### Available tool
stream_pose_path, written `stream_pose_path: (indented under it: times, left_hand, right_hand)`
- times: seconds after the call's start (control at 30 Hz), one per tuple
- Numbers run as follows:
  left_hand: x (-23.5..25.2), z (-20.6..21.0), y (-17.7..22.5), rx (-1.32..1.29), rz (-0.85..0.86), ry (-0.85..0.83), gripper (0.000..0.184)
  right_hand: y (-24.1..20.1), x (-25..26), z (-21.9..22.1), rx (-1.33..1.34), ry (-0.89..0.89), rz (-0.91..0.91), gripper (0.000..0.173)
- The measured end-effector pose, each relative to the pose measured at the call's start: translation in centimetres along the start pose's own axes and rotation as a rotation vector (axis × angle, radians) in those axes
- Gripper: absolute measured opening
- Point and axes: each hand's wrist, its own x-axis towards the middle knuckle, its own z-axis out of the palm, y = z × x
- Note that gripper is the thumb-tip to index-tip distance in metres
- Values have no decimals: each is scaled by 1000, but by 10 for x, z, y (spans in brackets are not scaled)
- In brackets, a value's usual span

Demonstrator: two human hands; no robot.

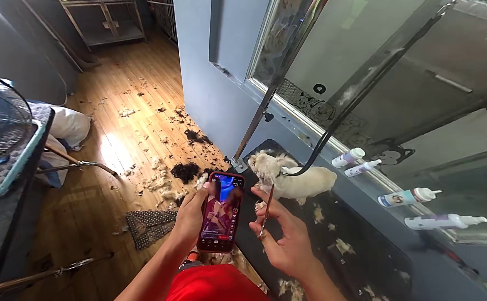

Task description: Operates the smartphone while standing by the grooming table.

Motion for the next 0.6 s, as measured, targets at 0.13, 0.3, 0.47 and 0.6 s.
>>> stream_pose_path:
  times: [0.13, 0.3, 0.47, 0.6]
  left_hand:
    - [1, 3, 2, -14, -8, 41, 52]
    - [3, 6, 3, -18, -11, 57, 53]
    - [4, 7, 4, -7, 19, 27, 54]
    - [5, 9, 7, -28, 6, 3, 54]
  right_hand:
    - [1, -4, -1, -1, -25, -24, 18]
    - [4, -9, 1, -11, -49, -35, 18]
    - [5, -11, -1, -2, -37, -9, 19]
    - [8, -12, -3, 9, -44, -25, 18]
